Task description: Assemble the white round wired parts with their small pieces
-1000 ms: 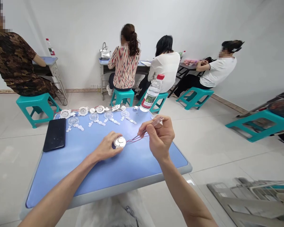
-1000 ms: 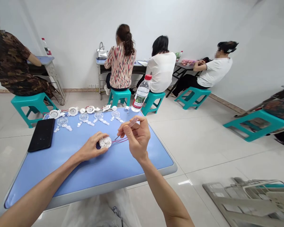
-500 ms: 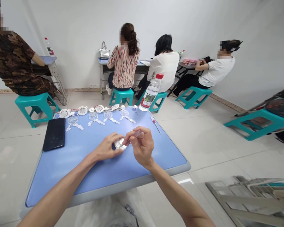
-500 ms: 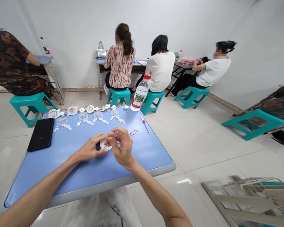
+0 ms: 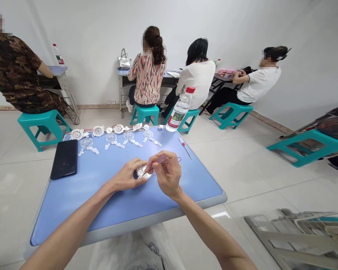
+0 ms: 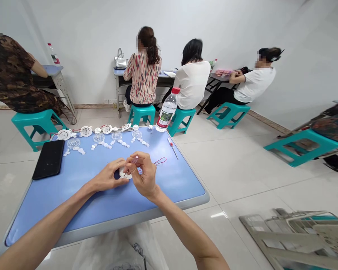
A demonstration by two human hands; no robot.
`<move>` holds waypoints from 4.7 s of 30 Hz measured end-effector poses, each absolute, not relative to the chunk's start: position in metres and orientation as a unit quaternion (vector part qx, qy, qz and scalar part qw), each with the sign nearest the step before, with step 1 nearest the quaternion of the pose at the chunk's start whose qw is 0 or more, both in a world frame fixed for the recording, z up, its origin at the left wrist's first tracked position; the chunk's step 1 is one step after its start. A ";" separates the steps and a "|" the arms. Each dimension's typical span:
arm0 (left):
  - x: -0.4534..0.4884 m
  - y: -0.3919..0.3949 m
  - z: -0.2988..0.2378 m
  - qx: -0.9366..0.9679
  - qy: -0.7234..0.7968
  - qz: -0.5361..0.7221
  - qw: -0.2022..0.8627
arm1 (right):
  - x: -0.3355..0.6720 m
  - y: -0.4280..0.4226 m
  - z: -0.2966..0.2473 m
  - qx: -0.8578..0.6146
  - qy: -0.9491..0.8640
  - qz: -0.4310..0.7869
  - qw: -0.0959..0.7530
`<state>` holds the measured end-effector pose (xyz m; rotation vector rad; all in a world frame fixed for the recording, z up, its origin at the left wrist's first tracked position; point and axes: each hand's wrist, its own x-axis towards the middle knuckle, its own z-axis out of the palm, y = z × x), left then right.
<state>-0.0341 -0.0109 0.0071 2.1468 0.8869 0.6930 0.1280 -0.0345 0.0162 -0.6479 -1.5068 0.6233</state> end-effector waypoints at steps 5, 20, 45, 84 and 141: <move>-0.034 -0.011 0.007 0.830 0.340 0.271 0.351 | 0.127 -0.035 0.018 -0.286 -0.662 0.266 0.639; -0.035 -0.011 0.004 0.829 0.321 0.284 0.361 | 0.127 -0.035 0.026 -0.338 -0.691 0.208 0.604; -0.035 -0.007 -0.004 0.828 0.315 0.290 0.361 | 0.132 -0.044 0.050 -0.339 -0.757 0.131 0.543; -0.037 -0.007 -0.003 0.828 0.298 0.288 0.379 | 0.133 -0.040 0.060 -0.345 -0.762 0.145 0.529; -0.035 -0.006 -0.006 0.836 0.289 0.291 0.364 | 0.137 -0.040 0.064 -0.320 -0.789 0.153 0.502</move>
